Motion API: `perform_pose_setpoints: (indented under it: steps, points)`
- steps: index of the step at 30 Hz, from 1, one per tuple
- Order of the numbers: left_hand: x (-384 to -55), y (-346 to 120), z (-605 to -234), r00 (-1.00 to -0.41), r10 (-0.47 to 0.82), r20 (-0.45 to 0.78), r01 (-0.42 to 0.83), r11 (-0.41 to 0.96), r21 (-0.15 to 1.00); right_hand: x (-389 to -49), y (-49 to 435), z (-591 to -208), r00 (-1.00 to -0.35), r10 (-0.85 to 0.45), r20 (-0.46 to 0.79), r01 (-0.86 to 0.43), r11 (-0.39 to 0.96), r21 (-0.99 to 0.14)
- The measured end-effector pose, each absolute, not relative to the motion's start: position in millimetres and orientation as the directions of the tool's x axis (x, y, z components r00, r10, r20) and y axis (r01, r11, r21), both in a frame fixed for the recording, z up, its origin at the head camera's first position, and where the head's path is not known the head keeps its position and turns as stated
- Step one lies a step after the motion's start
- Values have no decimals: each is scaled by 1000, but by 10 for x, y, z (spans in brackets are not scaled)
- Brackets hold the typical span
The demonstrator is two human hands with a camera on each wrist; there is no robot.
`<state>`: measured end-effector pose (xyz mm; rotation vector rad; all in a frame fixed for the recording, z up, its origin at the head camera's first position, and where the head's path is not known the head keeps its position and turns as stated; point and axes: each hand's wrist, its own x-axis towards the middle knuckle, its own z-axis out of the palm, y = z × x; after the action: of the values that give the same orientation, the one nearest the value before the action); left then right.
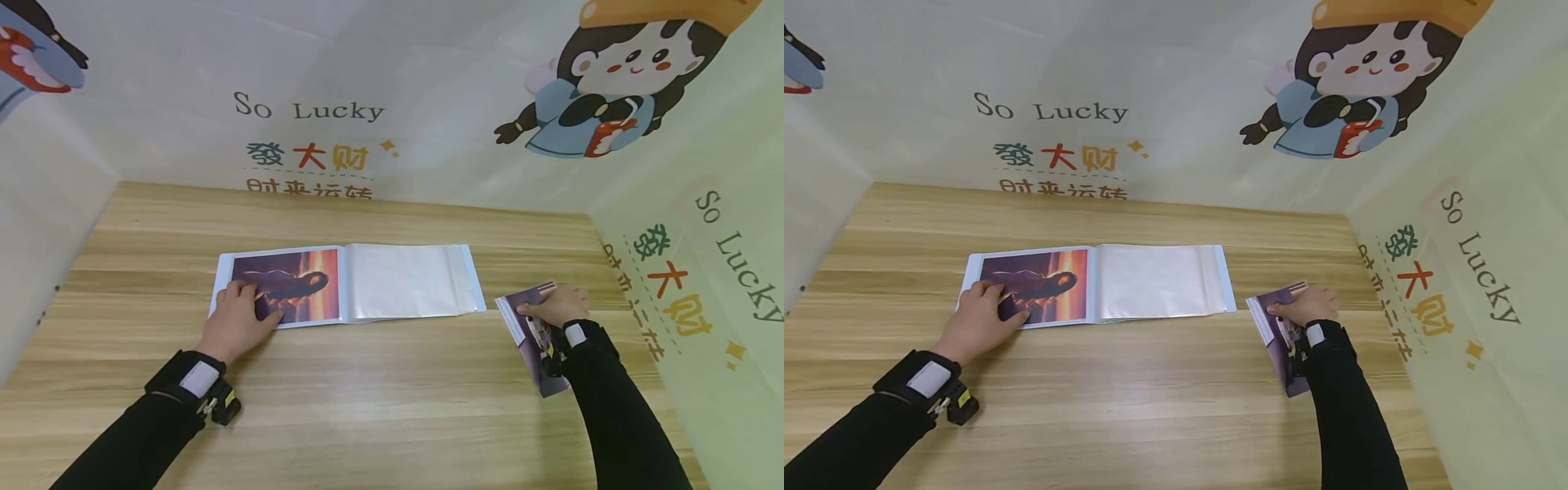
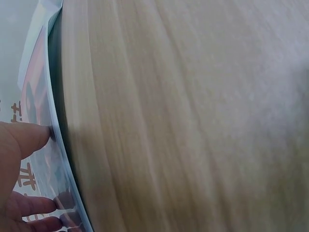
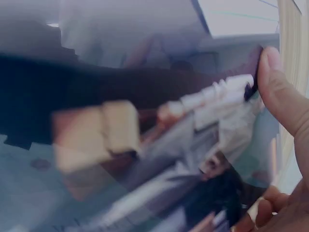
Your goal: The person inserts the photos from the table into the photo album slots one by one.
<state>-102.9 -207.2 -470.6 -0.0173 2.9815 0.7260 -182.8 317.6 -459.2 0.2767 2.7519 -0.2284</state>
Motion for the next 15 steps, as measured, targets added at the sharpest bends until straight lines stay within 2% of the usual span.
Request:
perform_pose_setpoints:
  steps: [2,9,13,15]
  points:
    - [-1029,-2081,-4711,-998,12,-62,-18,886,463,-1827,3210,-4617,-934,176,-312,232,960,-155]
    - [-1064,-2099,-4706,-1000,0,-20,-10,881,474,-1899,3260,-4443,-974,217,-70,227,886,-404]
    - [-1123,-2069,-4645,-999,-44,19,-30,879,476,-2077,3197,-4239,-971,225,80,162,865,-475]
    - [-1167,-2032,-4582,-998,-58,37,-33,872,489,-2186,3114,-4130,-967,209,148,117,874,-472]
